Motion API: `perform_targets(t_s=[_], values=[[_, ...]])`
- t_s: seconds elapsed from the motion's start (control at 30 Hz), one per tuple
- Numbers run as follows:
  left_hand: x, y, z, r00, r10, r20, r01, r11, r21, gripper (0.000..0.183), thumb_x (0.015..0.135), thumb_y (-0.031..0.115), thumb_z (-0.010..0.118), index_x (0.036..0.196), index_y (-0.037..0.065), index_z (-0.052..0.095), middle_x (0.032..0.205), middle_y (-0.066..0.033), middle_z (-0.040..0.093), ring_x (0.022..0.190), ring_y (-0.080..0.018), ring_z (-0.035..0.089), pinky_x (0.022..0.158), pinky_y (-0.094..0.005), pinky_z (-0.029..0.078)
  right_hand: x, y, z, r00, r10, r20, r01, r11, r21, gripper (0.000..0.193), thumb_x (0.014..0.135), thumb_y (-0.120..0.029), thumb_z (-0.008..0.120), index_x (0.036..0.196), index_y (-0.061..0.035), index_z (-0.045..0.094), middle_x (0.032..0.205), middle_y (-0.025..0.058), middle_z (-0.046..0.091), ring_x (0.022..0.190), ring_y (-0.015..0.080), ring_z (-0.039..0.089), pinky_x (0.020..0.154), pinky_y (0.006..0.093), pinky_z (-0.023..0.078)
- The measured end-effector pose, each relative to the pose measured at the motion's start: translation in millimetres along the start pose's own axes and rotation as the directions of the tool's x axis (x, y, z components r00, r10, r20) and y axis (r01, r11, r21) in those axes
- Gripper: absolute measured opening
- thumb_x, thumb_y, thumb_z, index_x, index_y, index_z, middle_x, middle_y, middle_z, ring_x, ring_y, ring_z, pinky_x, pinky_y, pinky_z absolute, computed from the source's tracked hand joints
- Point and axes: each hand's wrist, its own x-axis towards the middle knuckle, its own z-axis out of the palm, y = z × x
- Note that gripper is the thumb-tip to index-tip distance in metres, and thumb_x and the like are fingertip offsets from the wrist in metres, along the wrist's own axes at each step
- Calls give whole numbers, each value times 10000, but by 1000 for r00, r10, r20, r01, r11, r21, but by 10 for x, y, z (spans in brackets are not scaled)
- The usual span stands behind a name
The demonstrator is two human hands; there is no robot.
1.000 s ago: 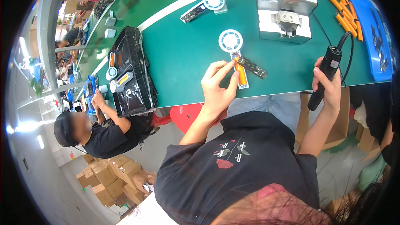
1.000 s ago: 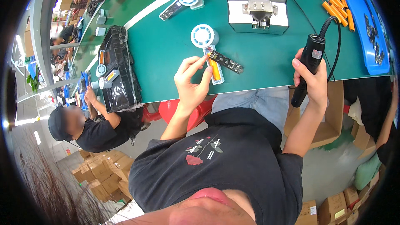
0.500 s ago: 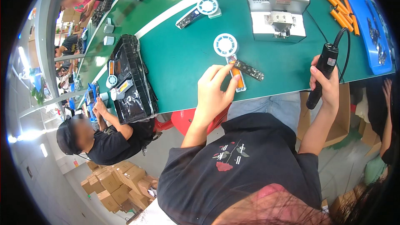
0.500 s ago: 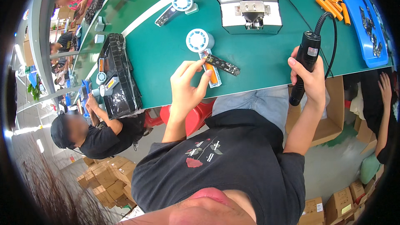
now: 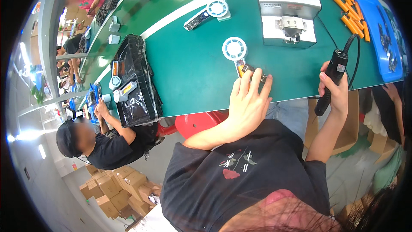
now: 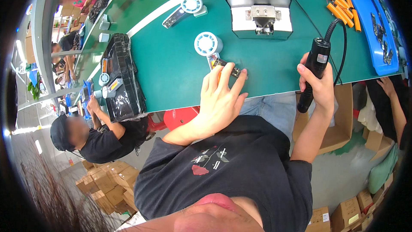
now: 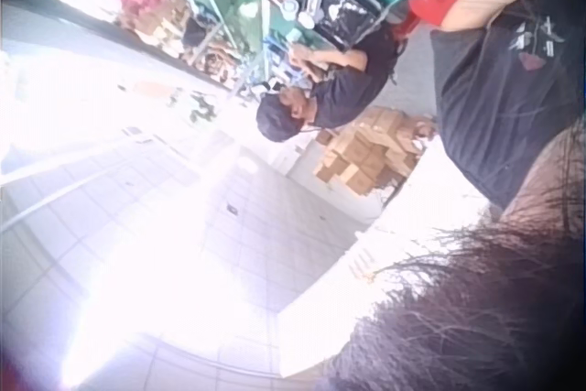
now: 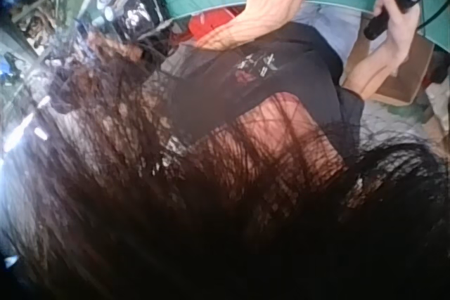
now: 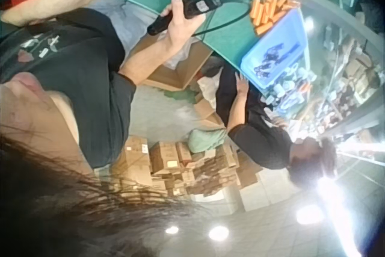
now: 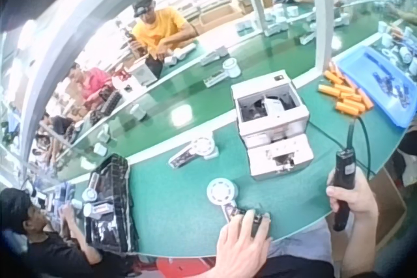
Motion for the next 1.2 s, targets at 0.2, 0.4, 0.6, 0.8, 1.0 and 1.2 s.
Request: perform_targets(t_s=[0.2, 0.4, 0.6, 0.8, 1.0, 1.2], values=[[48, -163, 54, 998, 54, -14, -53, 998, 46, 530, 812, 184, 831, 1314, 111, 680, 1345, -166, 528, 1258, -379, 509, 1015, -494, 454, 10, -17, 3, 1000, 4, 10, -4, 1000, -12, 210, 944, -124, 772, 1022, -14, 611, 659, 3, 553, 493, 89, 535, 473, 253, 429], [-35, -245, -27, 987, 93, -129, -112, 982, -153, 510, 790, 71, 807, 1280, 30, 669, 1314, -197, 563, 1241, -397, 565, 992, -479, 539, -5, -14, 15, 1000, -1, 11, 1, 1000, -14, 218, 942, -128, 774, 1022, -12, 608, 677, 5, 555, 500, 85, 536, 475, 252, 431], [-219, -491, -10, 962, 112, -247, -184, 938, -292, 491, 792, -48, 751, 1279, -29, 689, 1318, -243, 612, 1295, -462, 602, 1019, -489, 580, 1, -6, 2, 1000, 3, 12, -2, 998, -60, 229, 948, -117, 718, 1079, -2, 570, 667, 7, 528, 491, 86, 513, 465, 248, 428], [-336, -789, 165, 927, 235, -292, -326, 889, -320, 467, 800, -86, 704, 1265, -54, 700, 1340, -266, 631, 1280, -487, 632, 1039, -494, 591, 0, -27, 5, 1000, 12, 4, -11, 999, -52, 218, 940, -125, 757, 1032, -7, 599, 692, 6, 546, 497, 81, 522, 469, 250, 430], [-315, -807, 235, 926, 270, -266, -340, 900, -272, 426, 810, -45, 719, 1235, -27, 736, 1319, -213, 678, 1283, -407, 656, 1061, -470, 584, 2, -13, -1, 1000, 3, 3, -3, 999, -39, 224, 937, -147, 783, 1004, -14, 616, 697, 1, 553, 499, 81, 528, 467, 251, 425], [-289, -783, 211, 933, 245, -263, -310, 918, -246, 397, 795, 13, 759, 1191, -7, 756, 1255, -180, 723, 1210, -364, 698, 1031, -461, 590, 4, -8, 15, 1000, 3, -11, -4, 998, -64, 216, 949, -150, 772, 1014, -16, 616, 673, 1, 552, 495, 83, 527, 470, 249, 420]])
